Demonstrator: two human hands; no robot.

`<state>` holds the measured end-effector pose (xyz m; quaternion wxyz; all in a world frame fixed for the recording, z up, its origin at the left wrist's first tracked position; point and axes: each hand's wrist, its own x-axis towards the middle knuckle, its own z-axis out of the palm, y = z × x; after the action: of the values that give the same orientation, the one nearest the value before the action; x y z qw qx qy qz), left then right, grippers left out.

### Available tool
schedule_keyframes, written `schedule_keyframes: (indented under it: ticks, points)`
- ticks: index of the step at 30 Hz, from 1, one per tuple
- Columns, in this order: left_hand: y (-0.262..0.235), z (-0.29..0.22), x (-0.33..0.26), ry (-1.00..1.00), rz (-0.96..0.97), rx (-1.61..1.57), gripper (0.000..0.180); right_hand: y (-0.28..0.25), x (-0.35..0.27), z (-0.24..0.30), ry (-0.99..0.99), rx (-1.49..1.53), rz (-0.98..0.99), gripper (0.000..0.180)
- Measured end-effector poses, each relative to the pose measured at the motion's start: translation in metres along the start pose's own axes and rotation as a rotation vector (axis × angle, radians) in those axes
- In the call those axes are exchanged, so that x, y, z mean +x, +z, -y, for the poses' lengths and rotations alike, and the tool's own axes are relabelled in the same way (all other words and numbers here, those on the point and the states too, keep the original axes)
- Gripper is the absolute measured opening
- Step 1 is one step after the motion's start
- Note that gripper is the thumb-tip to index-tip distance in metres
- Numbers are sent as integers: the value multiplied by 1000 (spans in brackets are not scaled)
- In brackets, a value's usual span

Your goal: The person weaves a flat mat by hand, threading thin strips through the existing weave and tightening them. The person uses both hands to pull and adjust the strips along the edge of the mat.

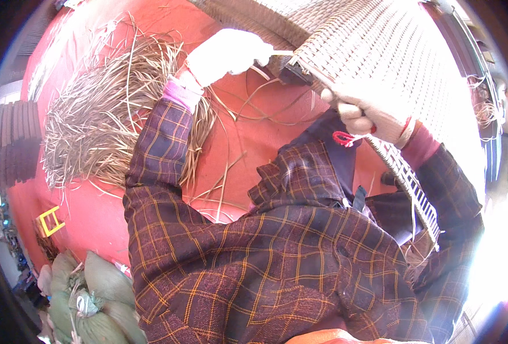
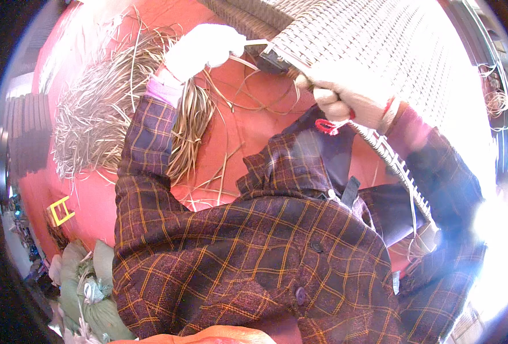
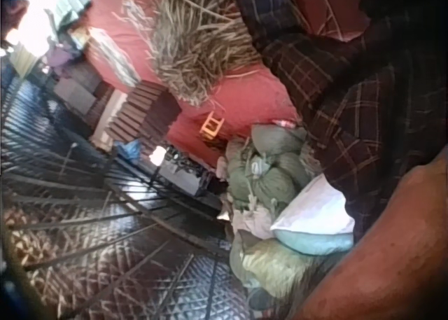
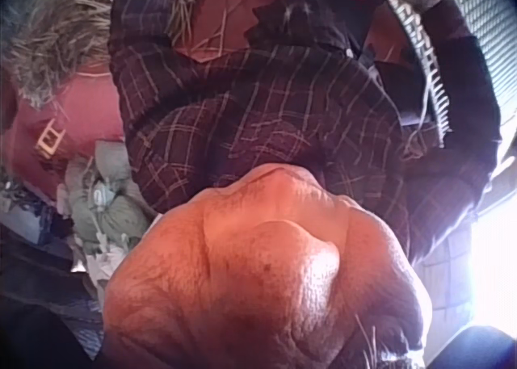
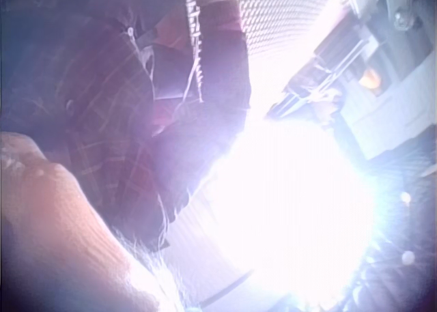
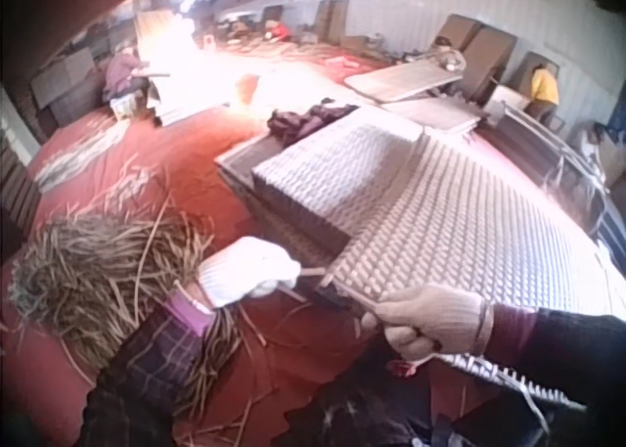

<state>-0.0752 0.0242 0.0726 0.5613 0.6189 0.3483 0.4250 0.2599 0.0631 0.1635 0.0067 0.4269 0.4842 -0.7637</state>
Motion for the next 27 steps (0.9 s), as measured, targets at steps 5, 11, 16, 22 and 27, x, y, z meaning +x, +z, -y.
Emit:
schedule_keyframes:
  ticks: [5, 11, 16, 22, 27]
  points:
    - [1, -4, 2, -120, -41, 46, 23, 6, 8, -4, -275, -584, -166, 23]
    - [11, -4, 9, -147, -59, 191, 23, 6, 3, 5, -91, -401, -149, 24]
    - [9, -4, 20, 300, 21, 735, 15, 12, 7, 13, -55, -258, -129, 24]
    - [24, -2, 41, 616, 58, 1169, 21, 8, 15, 21, -108, -475, -149, 25]
    - [29, -21, 30, 185, 123, 958, 24, 2, 18, 16, -201, -457, -89, 34]
